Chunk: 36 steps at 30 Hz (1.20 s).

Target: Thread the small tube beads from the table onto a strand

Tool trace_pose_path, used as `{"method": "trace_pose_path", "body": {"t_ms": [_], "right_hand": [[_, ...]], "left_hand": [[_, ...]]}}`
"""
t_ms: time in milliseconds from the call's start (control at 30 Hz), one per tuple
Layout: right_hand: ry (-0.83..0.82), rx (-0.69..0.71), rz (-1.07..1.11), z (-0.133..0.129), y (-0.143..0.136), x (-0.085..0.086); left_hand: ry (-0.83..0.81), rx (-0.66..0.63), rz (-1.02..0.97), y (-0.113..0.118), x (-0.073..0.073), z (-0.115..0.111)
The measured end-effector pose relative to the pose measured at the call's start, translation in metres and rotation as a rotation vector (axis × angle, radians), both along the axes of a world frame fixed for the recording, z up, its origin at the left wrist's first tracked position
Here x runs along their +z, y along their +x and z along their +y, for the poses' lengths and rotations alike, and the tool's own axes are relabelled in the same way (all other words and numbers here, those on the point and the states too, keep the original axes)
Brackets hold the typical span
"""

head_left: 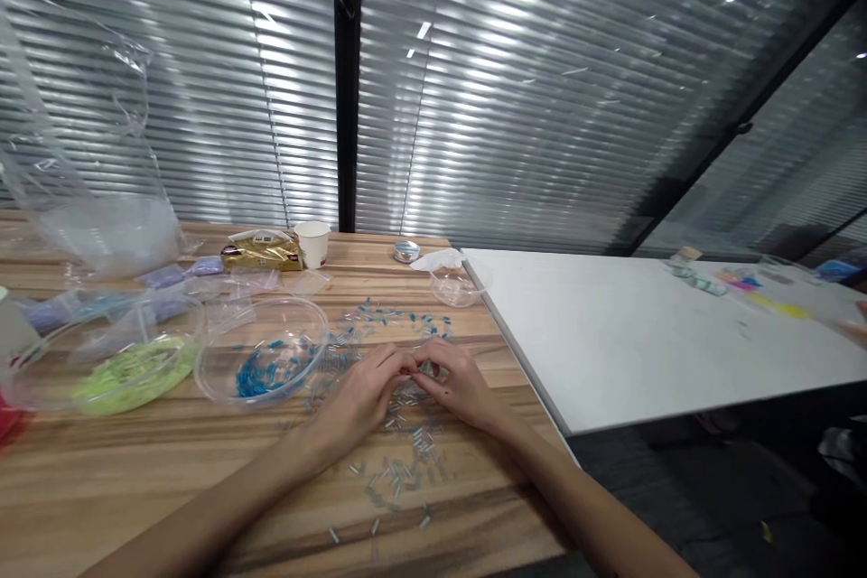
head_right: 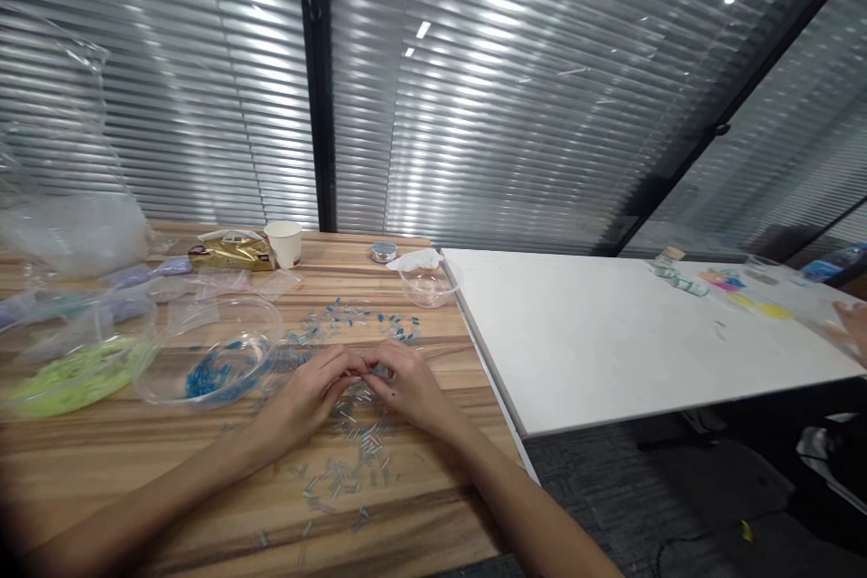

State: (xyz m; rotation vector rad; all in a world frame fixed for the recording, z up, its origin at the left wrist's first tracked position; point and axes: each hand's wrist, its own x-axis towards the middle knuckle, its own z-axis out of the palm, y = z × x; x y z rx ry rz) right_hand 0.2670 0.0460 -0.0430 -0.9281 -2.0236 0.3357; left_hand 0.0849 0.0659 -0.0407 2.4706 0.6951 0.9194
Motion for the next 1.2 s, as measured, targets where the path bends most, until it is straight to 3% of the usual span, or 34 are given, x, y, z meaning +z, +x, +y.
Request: {"method": "trace_pose_path", "body": {"t_ms": [1200], "right_hand": [[-0.142,-0.031,-0.013,-0.0005,0.0006,-0.0004]], "left_hand": [[-0.011,-0.018,0.048,-0.0017,-0.0031,0.0009]]}}
